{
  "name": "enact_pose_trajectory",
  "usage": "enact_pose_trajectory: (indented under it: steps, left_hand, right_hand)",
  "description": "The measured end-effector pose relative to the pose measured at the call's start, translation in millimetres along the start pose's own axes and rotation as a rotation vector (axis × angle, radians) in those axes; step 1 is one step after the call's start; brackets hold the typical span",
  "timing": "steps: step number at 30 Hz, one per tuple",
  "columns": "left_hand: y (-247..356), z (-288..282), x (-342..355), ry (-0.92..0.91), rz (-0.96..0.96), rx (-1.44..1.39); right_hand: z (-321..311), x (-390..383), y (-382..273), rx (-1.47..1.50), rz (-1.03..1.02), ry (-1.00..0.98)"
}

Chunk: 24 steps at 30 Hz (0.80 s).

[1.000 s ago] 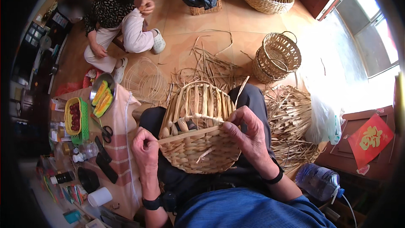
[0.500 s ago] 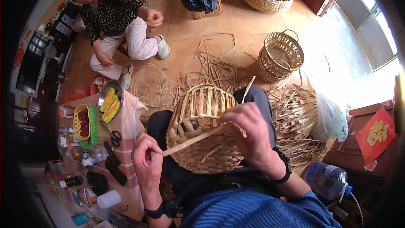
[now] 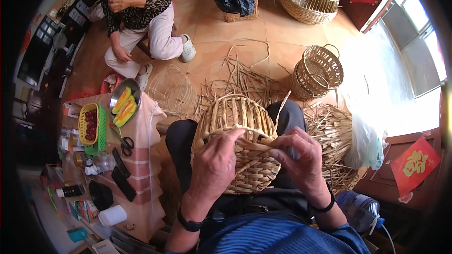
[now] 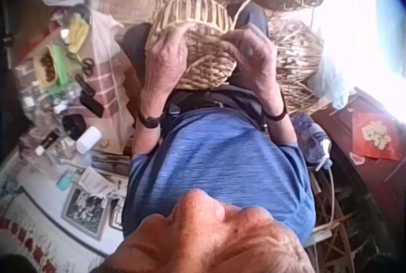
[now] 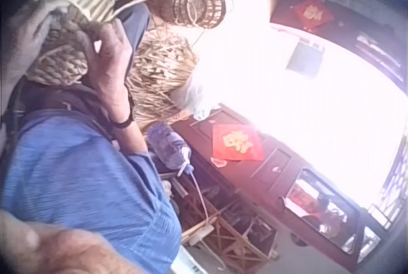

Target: The person is weaving a wooden basket using long, thin strips of material.

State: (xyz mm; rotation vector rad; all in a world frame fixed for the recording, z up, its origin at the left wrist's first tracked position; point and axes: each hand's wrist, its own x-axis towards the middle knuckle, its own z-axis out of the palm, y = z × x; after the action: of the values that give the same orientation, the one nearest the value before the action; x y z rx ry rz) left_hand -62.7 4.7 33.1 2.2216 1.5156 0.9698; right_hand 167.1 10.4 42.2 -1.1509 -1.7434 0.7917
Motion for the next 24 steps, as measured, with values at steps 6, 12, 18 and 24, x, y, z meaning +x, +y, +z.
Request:
enact_pose_trajectory:
  steps: [6,12,18,24]
  left_hand:
    - [3,19,3,0.024,0.060,0.156]
    - [4,24,9,0.027,0.020,0.138]
    - [17,16,13,-0.145,-0.054,0.250]
    - [11,20,11,-0.136,-0.051,0.204]
  right_hand:
    - [-5,-6,4,-0.113,0.056,0.036]
    - [-4,-11,2,-0.147,0.069,0.058]
    - [5,-2,7,-0.111,0.104,0.044]
    - [5,1,2,-0.143,0.074,0.051]
